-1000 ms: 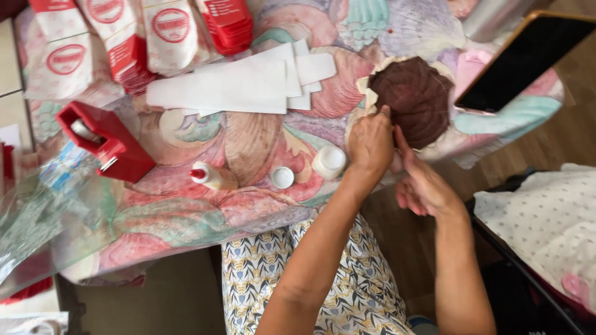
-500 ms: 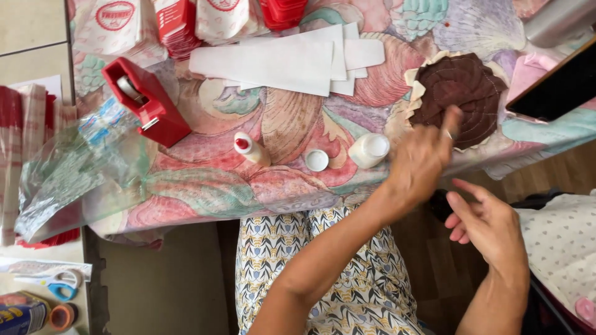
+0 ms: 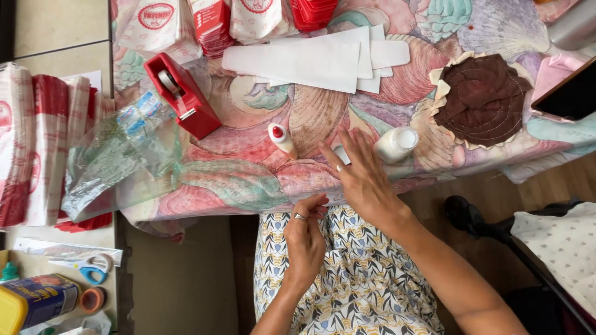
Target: Filling small bottles with liquid from a larger container, capping them, and organizing packaging materials on a workspace.
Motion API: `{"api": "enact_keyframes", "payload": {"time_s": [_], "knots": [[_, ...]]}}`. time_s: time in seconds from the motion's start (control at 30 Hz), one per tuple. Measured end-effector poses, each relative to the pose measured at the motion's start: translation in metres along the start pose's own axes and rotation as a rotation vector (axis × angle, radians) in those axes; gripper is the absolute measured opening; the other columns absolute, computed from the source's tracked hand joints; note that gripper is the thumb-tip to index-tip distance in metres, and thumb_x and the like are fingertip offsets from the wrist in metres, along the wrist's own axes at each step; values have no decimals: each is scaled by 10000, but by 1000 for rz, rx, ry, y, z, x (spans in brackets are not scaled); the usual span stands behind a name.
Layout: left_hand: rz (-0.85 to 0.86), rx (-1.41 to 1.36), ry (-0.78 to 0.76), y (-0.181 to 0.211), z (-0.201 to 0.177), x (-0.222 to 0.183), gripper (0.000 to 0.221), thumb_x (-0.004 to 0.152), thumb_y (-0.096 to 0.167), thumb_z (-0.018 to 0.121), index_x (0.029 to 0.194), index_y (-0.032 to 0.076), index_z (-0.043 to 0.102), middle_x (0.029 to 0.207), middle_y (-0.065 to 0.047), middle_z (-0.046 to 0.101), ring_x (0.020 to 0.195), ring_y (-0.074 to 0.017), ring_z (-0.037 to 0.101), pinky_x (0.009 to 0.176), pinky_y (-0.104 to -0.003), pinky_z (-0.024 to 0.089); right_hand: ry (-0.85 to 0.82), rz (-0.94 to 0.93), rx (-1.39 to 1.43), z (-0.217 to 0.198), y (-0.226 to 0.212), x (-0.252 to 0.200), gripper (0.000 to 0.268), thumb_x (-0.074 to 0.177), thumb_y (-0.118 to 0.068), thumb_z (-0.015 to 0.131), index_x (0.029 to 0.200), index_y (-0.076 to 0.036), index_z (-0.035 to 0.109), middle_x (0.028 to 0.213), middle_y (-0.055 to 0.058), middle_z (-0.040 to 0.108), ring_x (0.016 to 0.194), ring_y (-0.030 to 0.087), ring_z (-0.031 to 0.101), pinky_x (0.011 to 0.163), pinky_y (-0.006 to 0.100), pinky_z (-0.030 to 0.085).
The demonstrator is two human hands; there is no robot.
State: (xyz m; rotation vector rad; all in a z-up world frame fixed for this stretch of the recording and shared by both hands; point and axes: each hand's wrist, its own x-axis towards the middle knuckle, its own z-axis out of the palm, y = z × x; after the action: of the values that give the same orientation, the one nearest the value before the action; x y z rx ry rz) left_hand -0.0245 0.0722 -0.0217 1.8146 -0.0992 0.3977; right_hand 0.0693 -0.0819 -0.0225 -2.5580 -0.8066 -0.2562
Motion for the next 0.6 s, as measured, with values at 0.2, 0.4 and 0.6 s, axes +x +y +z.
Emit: {"api": "enact_keyframes", "payload": {"time_s": [0.2, 0.4, 0.6], "knots": [[-228, -130, -49, -6, 3, 2, 345, 987, -73, 384, 1101, 8, 699, 956, -105, 727, 872, -187, 710, 776, -311, 584, 4, -72, -274, -14, -3, 14, 654, 733, 147, 619, 1348, -74, 621, 1296, 161, 586, 1211, 358, 520, 983, 512, 519], [-214, -212, -146, -4, 29, 37, 384, 990, 34, 369, 1242, 34, 659, 990, -113, 725, 883, -201, 673, 758, -337, 562, 293, -31, 159, -129, -3, 13, 276, 915, -15, 789, 1165, 42, 689, 1224, 195, 654, 1138, 329, 634, 1050, 434, 540], [-55, 46, -133, 16, 80, 91, 786, 689, 368, 922, 1332, 33, 617, 1119, -184, 672, 995, -394, 699, 844, -482, 576, 466, 299, 752, -103, 75, 7, 364, 865, -7, 859, 1072, 42, 564, 1266, 221, 643, 1092, 248, 705, 933, 314, 597]]}}
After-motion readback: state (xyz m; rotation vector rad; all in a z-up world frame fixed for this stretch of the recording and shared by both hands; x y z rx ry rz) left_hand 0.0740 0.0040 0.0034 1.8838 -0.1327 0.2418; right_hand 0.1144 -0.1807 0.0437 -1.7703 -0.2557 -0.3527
